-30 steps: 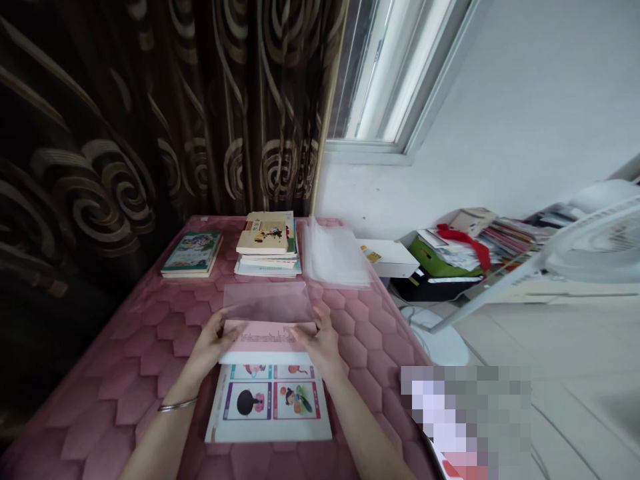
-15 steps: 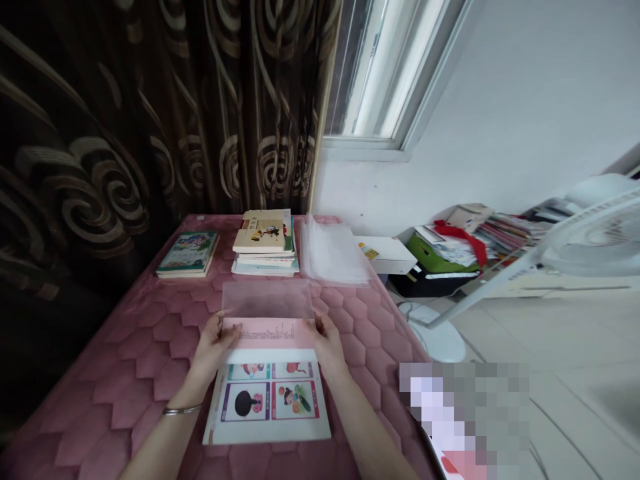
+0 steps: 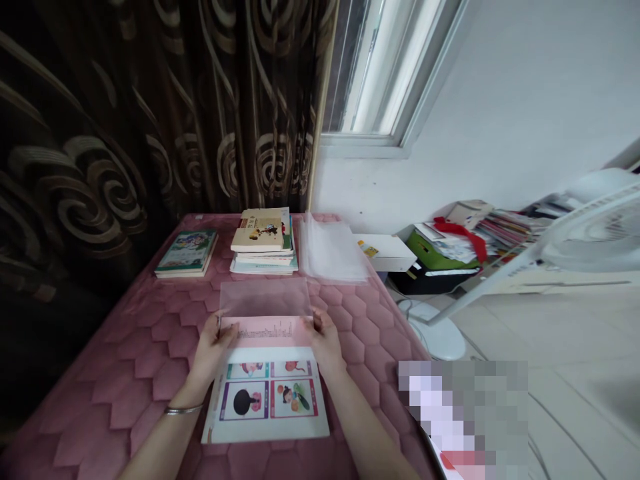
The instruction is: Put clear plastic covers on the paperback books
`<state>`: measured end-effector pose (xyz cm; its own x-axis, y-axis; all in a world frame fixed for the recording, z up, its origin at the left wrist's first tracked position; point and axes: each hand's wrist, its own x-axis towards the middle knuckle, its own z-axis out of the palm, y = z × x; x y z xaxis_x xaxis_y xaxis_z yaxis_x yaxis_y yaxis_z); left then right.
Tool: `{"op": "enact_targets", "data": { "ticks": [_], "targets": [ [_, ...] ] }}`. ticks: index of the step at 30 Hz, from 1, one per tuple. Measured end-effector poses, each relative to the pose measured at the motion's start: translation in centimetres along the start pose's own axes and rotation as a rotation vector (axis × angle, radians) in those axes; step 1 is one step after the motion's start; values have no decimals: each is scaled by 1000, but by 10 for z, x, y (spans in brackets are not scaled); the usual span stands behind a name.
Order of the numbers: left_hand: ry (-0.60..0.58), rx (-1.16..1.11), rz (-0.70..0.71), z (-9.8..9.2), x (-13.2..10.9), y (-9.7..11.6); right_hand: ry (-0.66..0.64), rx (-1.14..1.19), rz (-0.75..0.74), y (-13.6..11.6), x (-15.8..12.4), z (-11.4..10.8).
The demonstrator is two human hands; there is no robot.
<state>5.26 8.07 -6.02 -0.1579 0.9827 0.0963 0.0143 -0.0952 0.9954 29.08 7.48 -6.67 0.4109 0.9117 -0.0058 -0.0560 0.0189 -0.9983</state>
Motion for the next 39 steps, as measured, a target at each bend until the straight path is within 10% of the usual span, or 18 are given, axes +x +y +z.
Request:
{"op": "enact_targets", "data": {
  "ticks": [39],
  "targets": [
    [22, 43, -3, -5, -1, 2, -43, 68, 115, 1, 0, -3]
  ]
}}
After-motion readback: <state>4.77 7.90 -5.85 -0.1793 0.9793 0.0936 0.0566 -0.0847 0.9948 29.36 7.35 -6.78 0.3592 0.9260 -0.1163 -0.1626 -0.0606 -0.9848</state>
